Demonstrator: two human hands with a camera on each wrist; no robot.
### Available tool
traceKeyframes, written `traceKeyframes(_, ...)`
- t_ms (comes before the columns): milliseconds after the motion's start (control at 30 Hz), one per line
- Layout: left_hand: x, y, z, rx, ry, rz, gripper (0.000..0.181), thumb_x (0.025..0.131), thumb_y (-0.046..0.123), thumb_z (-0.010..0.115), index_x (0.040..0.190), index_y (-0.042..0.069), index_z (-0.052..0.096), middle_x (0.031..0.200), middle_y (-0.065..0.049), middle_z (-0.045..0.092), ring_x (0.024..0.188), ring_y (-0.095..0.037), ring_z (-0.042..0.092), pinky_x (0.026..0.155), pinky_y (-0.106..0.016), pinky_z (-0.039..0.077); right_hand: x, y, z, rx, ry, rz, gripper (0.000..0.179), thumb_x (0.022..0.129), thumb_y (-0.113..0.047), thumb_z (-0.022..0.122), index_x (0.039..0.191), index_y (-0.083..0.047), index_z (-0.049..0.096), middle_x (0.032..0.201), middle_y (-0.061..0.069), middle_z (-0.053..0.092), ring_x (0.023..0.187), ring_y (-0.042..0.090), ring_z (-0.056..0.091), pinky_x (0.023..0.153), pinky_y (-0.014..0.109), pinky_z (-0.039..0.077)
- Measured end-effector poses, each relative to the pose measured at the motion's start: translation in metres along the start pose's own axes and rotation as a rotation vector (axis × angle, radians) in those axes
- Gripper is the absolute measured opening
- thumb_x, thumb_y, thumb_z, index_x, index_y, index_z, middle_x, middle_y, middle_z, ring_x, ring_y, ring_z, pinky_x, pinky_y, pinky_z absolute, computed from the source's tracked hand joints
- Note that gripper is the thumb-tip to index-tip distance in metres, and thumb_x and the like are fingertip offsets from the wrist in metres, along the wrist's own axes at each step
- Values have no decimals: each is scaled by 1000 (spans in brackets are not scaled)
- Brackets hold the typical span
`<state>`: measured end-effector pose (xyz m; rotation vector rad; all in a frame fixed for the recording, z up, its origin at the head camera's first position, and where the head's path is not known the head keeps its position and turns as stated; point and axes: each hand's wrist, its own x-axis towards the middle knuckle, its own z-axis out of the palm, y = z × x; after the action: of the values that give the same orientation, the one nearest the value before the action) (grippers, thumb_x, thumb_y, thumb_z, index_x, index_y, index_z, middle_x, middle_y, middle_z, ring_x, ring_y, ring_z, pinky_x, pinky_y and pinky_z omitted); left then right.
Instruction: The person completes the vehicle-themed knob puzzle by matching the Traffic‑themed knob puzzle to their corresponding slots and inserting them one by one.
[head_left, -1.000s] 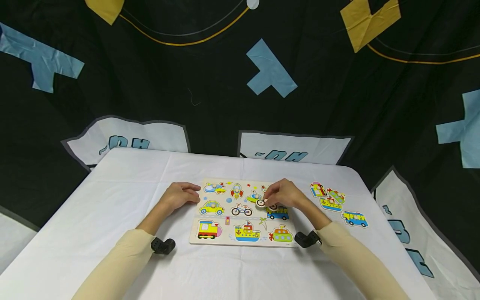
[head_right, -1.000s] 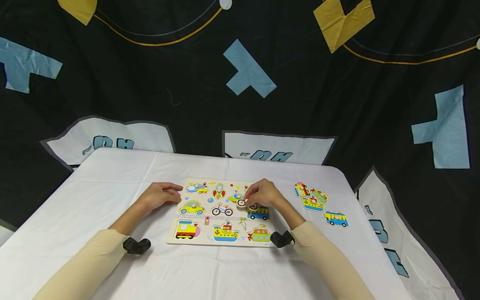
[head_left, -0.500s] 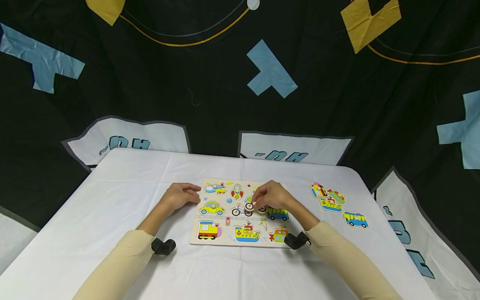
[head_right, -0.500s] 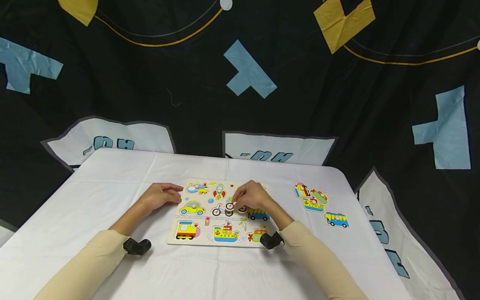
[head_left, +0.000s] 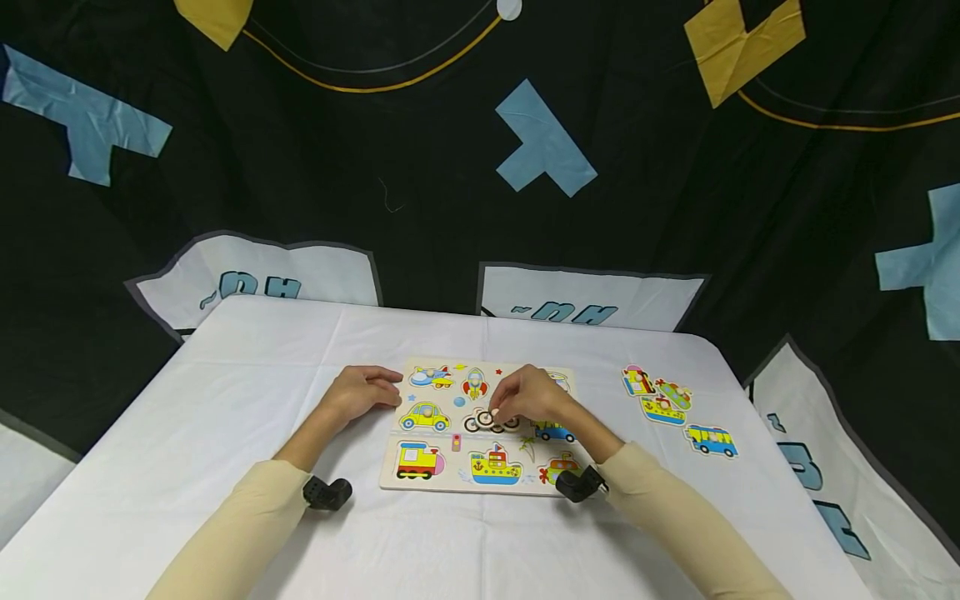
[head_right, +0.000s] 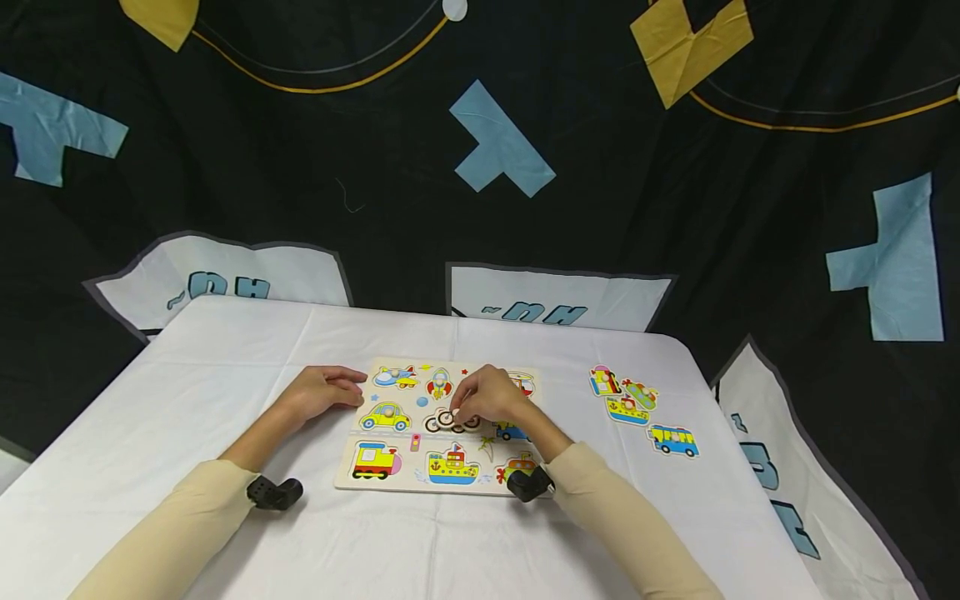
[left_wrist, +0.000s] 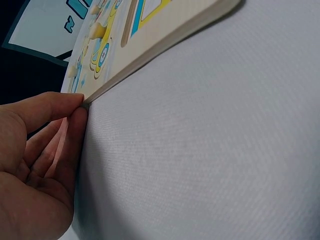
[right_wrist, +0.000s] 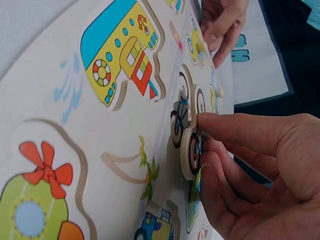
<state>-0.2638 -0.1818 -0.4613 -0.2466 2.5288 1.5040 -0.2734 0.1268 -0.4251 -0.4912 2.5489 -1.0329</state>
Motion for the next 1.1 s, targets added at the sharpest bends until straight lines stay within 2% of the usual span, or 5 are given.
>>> traceKeyframes(367, 0, -1, 1, 8, 0, 6, 44, 83, 12, 79, 126, 6, 69, 82, -1, 74, 75, -14, 65, 73, -23, 50, 4, -8, 6, -4, -14, 1, 11, 75, -10, 86, 83, -12, 78, 71, -6, 68, 69, 10, 57, 65, 25, 45)
traceKeyframes(567, 0, -1, 0, 19, 0, 11, 45, 83, 13, 79, 126, 7, 69, 81, 0, 74, 75, -14, 65, 73, -24, 49, 7, -8, 11, -22, -15, -6, 12, 74, -11, 86, 83, -13, 78, 75, -5, 70, 73, 12, 58, 67, 26, 45)
traceKeyframes(1100, 0, -1, 0, 18, -5, 13, 45, 83, 13, 79, 127, 7, 69, 83, -2, 74, 76, -14, 66, 75, -24, 49, 9, -8, 17, -33, -20, -3, 12, 73, -13, 86, 82, -15, 79, 73, -7, 69, 73, 12, 57, 69, 26, 44)
